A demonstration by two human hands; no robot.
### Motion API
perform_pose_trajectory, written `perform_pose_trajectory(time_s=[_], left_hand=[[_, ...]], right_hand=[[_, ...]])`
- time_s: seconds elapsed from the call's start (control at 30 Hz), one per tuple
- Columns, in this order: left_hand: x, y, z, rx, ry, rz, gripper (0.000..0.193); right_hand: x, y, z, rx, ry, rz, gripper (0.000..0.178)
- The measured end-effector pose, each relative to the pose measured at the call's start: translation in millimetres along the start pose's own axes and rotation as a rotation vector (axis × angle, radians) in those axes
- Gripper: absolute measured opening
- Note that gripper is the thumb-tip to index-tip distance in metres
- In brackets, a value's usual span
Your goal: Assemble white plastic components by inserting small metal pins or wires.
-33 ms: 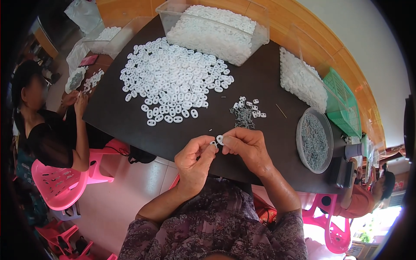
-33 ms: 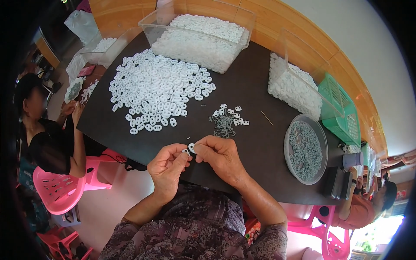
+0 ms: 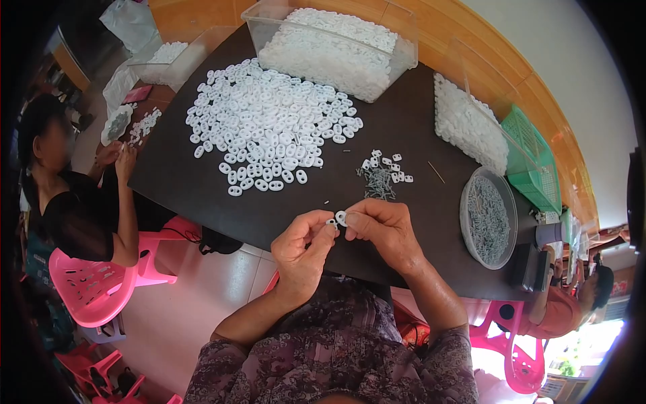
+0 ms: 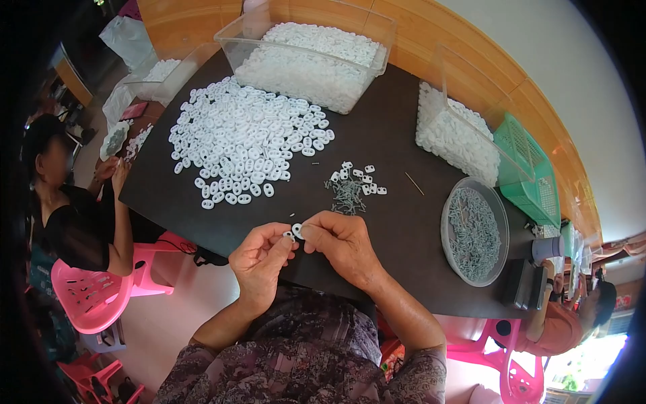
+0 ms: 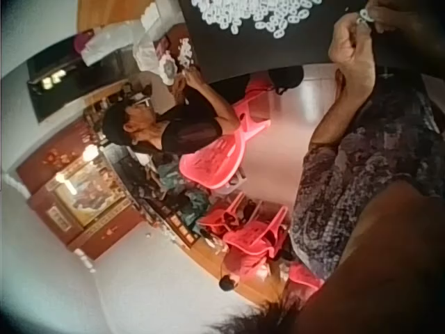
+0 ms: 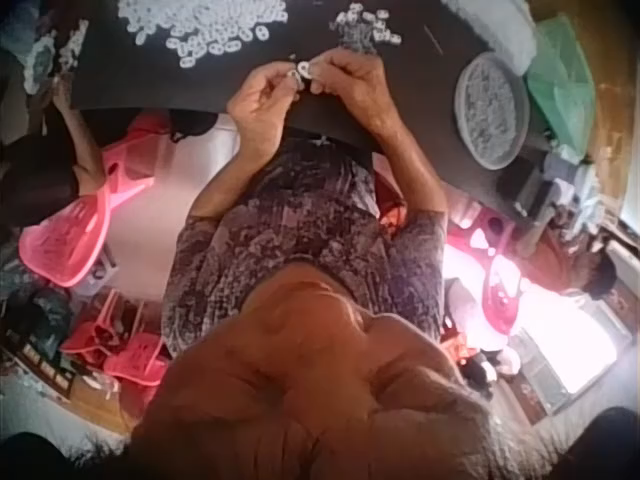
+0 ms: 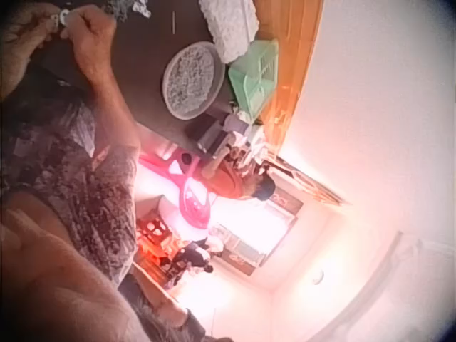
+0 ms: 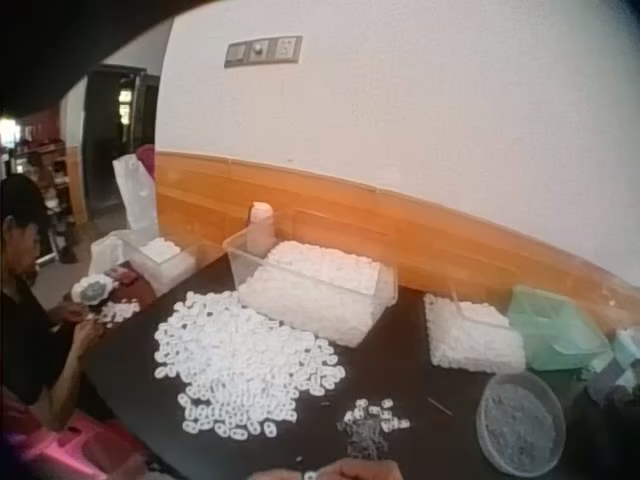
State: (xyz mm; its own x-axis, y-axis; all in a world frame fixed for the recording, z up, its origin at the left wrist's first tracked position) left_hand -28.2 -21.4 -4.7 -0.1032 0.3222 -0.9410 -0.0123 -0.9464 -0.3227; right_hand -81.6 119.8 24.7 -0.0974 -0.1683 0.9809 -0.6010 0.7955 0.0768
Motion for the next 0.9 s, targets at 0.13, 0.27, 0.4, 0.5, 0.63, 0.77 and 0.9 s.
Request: perform_pose_trajectory(time_s=[0.13,0.27,0.4,0.5,0.63,0.77,0.9], left_hand=[[-1,-3,0,0.022,0.003,-0.042,0.017],[1,-5,1,0.039,-0.006,-0.053,0.022],[1,-2,3,0.112,-0.015,0.013,0.028],[1,-2,4,0.128,0.023,0.015,0.028],[2,-3,4,0.134,0.053,-0.067,0.027],[2,-3,5,0.118,0.04,-0.145,0.027],[0,-6,5,0.116,0.01,-0.222,0.026]], right_hand=[[0,-1,-1,0.022,0.039,-0.051,0.015],[0,-4,0,0.022,0.055,-0.077,0.014],[3,-2,0,0.028,0.05,-0.159,0.013],[6,-5,0,0.026,0.08,-0.308,0.01],[7,-7,-7,-0.179,0.256,-0.292,0.01],[20,-16,-14,-0.175,0.342,-0.389,0.026],[25,-21,-17,-0.199,0.432,-0.544,0.036]])
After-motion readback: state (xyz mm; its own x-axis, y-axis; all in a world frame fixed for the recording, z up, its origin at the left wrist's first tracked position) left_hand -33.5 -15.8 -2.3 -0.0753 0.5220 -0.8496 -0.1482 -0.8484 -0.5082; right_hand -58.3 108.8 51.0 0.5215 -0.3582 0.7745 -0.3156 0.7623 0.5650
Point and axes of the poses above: each hand's wrist, its own z-axis towards the middle knuckle, its own y-axis out of the back of the hand, x = y × z, the point moved 5 cm from there along z, towards the middle knuckle, and after that the axes turned 12 degrees about x, right-handed, at the moved point
